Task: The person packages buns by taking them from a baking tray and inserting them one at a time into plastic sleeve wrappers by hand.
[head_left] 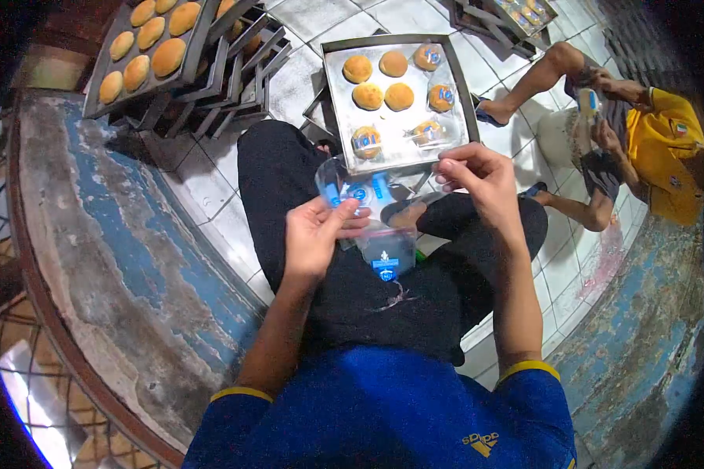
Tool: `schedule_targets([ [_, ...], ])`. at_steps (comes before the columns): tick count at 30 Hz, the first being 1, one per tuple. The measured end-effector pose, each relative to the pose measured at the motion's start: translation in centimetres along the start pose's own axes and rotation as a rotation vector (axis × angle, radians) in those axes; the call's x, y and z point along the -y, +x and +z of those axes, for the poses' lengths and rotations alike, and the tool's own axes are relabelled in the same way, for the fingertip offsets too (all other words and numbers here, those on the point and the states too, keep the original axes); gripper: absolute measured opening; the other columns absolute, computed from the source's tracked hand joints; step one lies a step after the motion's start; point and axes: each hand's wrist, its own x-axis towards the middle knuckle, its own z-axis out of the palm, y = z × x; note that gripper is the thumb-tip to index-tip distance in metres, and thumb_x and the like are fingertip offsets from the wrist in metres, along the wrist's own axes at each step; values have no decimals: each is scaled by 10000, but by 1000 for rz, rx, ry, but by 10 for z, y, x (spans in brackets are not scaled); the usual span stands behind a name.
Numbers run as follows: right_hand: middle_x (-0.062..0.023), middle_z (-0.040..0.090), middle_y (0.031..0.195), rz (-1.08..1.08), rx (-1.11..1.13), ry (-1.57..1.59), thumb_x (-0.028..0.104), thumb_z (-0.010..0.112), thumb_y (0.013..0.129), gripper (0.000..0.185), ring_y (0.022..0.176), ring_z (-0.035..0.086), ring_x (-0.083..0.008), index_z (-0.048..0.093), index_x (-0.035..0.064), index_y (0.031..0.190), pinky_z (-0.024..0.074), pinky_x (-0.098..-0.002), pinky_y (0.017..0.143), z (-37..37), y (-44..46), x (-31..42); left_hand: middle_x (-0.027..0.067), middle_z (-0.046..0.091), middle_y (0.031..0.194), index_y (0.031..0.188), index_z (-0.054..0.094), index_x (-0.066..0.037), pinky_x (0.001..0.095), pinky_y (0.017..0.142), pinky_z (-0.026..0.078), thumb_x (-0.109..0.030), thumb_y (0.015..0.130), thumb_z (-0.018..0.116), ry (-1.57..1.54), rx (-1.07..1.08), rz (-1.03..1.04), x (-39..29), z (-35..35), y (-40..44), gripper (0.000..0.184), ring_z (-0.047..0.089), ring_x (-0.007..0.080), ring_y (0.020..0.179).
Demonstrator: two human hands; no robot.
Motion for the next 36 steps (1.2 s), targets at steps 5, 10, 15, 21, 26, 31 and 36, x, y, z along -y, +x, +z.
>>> schedule_targets([
  [5, -124, 765, 1137, 58, 155, 153, 241, 716, 1046, 352, 1031, 737, -178, 697, -25, 1275, 584, -320, 888, 6, 84, -38, 146, 790, 998, 1173, 719, 67, 336, 791, 653, -90, 998, 770, 74, -221, 85, -40, -19, 24, 240, 777, 192, 886],
  [10, -210, 712, 1330, 151, -48, -205, 513, 715, 1003, 740, 1222, 673, -274, 611, -90, 1419, 523, -371, 1045, -12, 258, -201, 125, 791, 993, 1120, 732, 69, 333, 806, 631, -28, 944, 819, 154, -206, 109, -39, -39, 44, 219, 764, 177, 878],
  [15, -345, 662, 1355, 185, -268, -699, 709, 700, 900, 988, 1288, 648, -422, 593, -111, 1442, 498, -446, 1100, -39, 379, -333, 93, 798, 936, 1051, 778, 49, 304, 798, 599, -37, 871, 886, 250, -203, 203, -40, -47, 45, 227, 745, 144, 841],
  [21, -332, 654, 1255, 98, -507, -333, 460, 850, 855, 766, 1182, 643, -510, 460, -5, 1323, 502, -523, 1029, 20, 330, -304, 85, 799, 940, 1026, 788, 38, 289, 790, 589, -47, 861, 896, 188, -234, 172, -35, -46, 50, 215, 743, 133, 850],
  [26, -183, 622, 1343, 12, -630, 269, 383, 756, 949, 686, 1234, 649, -338, 446, 58, 1468, 537, -438, 1025, 28, 263, -263, 105, 792, 1015, 1123, 745, 51, 318, 824, 607, -50, 883, 873, 152, -259, 154, -33, -39, 51, 290, 755, 175, 883],
  [31, -128, 587, 1413, -7, -182, 725, 309, 647, 1004, 664, 1281, 627, -275, 416, 88, 1586, 532, -415, 1074, 22, 147, -98, 164, 777, 1107, 1223, 698, 65, 357, 861, 648, -88, 993, 767, 38, -120, 112, -41, -38, 53, 285, 769, 211, 939],
  [36, -144, 560, 1448, -129, 132, 681, 314, 636, 991, 688, 1347, 582, -260, 419, 58, 1592, 488, -413, 1131, 16, 45, 0, 171, 782, 1086, 1264, 685, 45, 323, 801, 653, -104, 1033, 714, 9, -91, 90, -46, -22, 30, 277, 772, 188, 866],
])
